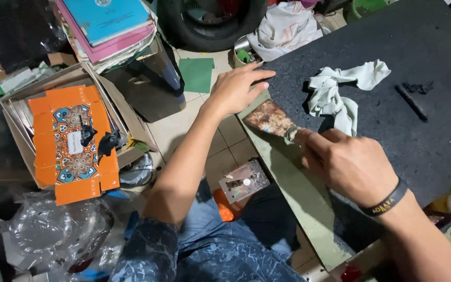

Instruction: Cleaning a printing platen by scraping off residue with a putty knife and wiping it with a cloth and cleaning solution.

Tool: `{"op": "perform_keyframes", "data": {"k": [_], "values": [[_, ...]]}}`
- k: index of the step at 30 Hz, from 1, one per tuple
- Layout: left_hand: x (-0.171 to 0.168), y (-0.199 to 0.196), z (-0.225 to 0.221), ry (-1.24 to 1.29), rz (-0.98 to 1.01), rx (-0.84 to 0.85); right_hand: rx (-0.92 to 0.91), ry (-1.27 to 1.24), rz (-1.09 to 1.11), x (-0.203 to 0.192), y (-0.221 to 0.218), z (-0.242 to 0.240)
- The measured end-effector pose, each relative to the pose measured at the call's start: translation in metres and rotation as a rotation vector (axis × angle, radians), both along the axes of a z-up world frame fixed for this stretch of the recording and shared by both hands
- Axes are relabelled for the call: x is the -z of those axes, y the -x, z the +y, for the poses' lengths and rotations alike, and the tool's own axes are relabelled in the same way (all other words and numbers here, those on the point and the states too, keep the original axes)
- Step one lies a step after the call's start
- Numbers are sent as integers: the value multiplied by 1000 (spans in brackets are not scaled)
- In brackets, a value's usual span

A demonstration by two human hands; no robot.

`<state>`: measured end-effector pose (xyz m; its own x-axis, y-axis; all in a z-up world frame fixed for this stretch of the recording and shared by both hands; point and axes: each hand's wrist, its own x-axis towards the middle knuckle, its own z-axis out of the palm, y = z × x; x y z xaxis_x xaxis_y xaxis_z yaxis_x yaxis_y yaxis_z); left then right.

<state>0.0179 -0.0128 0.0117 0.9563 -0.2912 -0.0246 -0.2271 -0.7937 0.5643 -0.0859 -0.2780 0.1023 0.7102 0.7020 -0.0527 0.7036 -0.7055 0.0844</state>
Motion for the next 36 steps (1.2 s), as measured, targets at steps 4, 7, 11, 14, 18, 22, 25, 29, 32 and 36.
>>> {"op": "perform_keyframes", "data": {"k": [4, 7, 11, 14, 18, 22, 25, 29, 32, 36], "values": [[3, 0, 0, 12, -19, -5, 29, -40, 23, 6, -2, 1], [2, -2, 1, 13, -32, -11, 25, 20, 23, 8, -1, 1], [3, -1, 0, 19, -8, -17, 48, -9, 28, 4, -1, 3], [3, 0, 1, 26, -21, -25, 61, 6, 39, 8, -2, 3], [2, 0, 0, 22, -17, -35, 47, 1, 53, 0, 1, 1], [11, -8, 4, 40, -44, -41, 58, 3, 48, 6, -10, 1], [16, -13, 11, 136, -106, -14, 76, -83, 155, -17, -9, 3], [21, -23, 30, 637, -61, -24, 165, 33, 134, -21, 0, 3], [22, -15, 48, 931, -152, -65, 178, 51, 99, -12, 5, 8], [20, 26, 61, 680, -264, -131, 220, 37, 29, -1, 8, 16]]}}
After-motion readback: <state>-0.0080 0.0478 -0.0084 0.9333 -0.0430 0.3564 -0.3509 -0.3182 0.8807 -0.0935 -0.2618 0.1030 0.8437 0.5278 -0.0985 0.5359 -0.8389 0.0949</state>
